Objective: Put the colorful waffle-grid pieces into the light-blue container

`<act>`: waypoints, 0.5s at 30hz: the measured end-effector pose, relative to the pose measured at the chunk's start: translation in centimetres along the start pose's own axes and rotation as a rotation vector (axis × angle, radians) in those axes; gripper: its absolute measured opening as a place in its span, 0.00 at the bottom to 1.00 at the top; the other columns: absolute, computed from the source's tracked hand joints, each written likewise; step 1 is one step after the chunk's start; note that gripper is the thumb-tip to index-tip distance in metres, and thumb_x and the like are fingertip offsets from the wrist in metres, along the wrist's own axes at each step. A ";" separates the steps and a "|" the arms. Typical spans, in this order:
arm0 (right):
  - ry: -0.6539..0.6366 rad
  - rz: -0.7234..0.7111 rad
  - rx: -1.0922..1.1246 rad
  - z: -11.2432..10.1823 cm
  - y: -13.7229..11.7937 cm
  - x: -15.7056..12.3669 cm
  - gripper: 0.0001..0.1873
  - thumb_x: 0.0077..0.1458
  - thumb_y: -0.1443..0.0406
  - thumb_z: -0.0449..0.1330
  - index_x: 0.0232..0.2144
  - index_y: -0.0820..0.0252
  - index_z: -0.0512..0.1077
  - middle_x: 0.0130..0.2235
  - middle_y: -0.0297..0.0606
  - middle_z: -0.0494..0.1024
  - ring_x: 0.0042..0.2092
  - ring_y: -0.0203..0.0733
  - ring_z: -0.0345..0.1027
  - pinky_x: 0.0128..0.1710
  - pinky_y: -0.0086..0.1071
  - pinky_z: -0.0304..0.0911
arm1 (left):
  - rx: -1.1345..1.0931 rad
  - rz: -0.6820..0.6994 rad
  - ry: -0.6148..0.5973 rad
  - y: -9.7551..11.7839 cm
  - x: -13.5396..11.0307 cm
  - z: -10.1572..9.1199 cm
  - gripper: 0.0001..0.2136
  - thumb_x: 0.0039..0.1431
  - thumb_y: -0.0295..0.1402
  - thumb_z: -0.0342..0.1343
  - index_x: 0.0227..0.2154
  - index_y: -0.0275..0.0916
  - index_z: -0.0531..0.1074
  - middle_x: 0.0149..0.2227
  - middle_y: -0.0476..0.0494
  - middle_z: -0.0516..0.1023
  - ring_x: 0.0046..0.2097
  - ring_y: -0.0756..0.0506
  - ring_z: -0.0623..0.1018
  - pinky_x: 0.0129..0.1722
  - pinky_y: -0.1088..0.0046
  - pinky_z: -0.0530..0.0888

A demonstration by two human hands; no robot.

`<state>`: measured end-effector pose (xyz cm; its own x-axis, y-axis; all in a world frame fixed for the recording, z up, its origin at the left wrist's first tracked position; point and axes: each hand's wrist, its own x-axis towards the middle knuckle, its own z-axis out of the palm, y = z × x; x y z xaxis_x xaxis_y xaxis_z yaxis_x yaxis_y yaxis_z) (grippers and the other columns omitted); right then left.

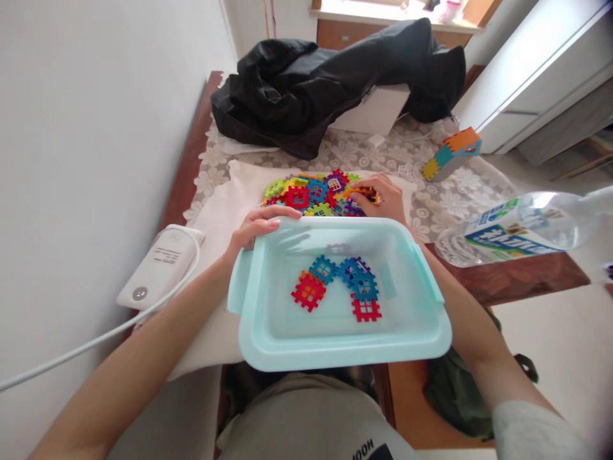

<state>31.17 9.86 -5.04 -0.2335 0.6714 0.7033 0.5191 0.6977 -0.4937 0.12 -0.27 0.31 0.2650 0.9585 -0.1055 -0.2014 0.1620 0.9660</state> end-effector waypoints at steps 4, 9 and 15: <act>0.169 0.027 -0.005 -0.4 -1.1 0.1 0.09 0.65 0.54 0.68 0.38 0.51 0.81 0.38 0.37 0.84 0.42 0.47 0.75 0.48 0.44 0.73 | 0.028 0.025 0.021 0.1 0.0 0.0 0.13 0.51 0.37 0.65 0.38 0.41 0.89 0.39 0.44 0.87 0.39 0.42 0.81 0.37 0.72 0.77; 0.189 0.236 0.317 -1.4 -2.2 1.0 0.24 0.63 0.38 0.65 0.43 0.48 0.74 0.39 0.37 0.78 0.39 0.45 0.75 0.39 0.40 0.72 | -0.030 -0.034 -0.033 -0.1 0.3 0.1 0.15 0.46 0.39 0.70 0.37 0.39 0.88 0.34 0.44 0.86 0.32 0.44 0.79 0.31 0.73 0.74; 0.103 0.327 0.666 -3.6 -3.2 1.6 0.32 0.52 0.32 0.69 0.36 0.47 0.66 0.33 0.35 0.72 0.40 0.50 0.75 0.43 0.48 0.76 | -0.036 -0.014 0.004 0.1 0.3 0.6 0.13 0.44 0.37 0.69 0.34 0.39 0.87 0.32 0.44 0.84 0.29 0.46 0.77 0.27 0.75 0.72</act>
<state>32.12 7.83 -0.47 -0.0577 0.8664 0.4960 -0.0667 0.4924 -0.8678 0.76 -0.12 0.50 0.2638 0.9571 -0.1197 -0.2320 0.1834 0.9553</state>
